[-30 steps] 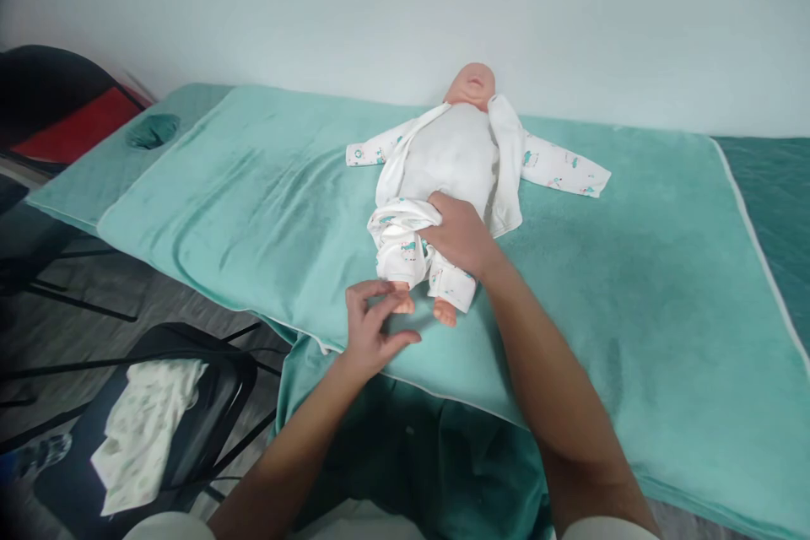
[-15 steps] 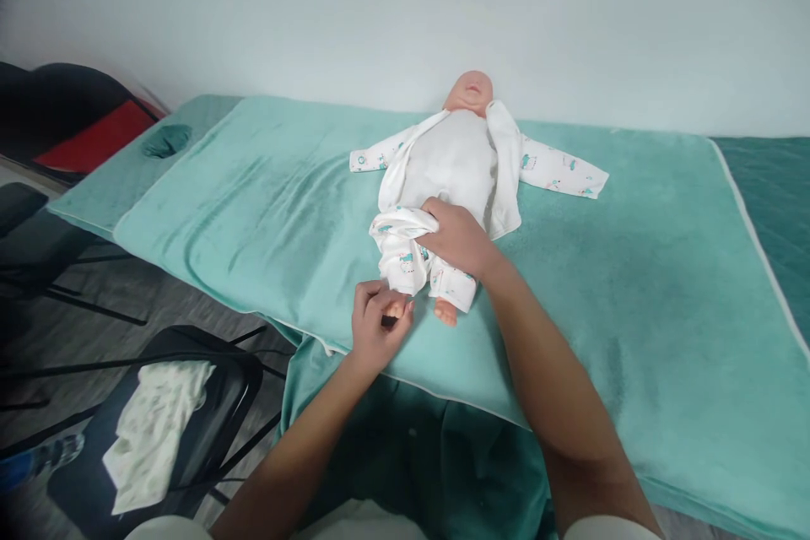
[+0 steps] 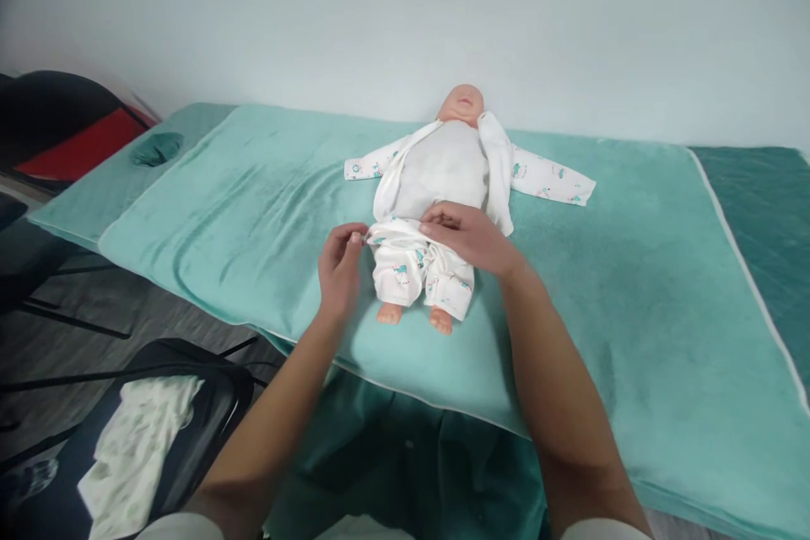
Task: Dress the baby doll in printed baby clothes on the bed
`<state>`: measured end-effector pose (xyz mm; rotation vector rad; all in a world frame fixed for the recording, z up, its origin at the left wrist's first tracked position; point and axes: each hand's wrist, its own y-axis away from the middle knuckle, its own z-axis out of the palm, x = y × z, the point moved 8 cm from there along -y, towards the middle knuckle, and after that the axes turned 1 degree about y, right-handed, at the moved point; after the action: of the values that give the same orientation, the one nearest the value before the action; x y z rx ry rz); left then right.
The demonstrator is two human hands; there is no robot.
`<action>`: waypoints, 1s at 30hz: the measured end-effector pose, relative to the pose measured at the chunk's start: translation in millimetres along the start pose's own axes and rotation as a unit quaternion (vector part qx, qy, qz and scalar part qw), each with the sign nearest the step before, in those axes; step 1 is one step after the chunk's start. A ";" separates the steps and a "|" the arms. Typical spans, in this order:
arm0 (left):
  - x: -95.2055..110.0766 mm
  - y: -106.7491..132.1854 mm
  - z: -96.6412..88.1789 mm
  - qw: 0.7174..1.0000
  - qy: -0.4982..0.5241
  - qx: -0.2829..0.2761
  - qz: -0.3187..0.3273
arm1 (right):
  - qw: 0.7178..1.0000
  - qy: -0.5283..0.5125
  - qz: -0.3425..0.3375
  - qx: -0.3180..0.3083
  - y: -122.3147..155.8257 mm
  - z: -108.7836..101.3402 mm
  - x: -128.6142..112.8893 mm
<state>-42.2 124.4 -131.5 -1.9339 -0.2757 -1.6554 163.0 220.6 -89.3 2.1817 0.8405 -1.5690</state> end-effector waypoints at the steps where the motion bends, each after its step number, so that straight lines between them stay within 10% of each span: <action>1: -2.0 -13.2 6.0 1.000 0.007 -0.017 -0.023 | 1.000 0.010 0.010 0.025 1.0 -7.2 2.6; 5: -3.9 -43.2 28.3 0.990 -0.005 -0.119 -0.081 | 0.995 0.048 0.054 0.073 7.3 -29.4 8.2; 13: 1.9 -32.0 39.1 0.937 -0.035 -0.343 -0.054 | 0.982 0.121 0.105 -0.102 19.1 -21.4 8.6; 26: 14.8 -30.0 45.5 0.891 -0.067 -0.446 -0.042 | 0.987 0.137 0.062 -0.051 25.2 -40.7 16.5; 30: 23.6 -44.7 47.7 0.935 -0.021 -0.352 0.035 | 0.993 0.098 0.022 0.064 17.8 -51.3 27.2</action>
<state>-19.9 181.8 -99.4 -2.4453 0.4339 -1.8163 218.4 243.6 -98.5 2.4609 0.7604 -1.4413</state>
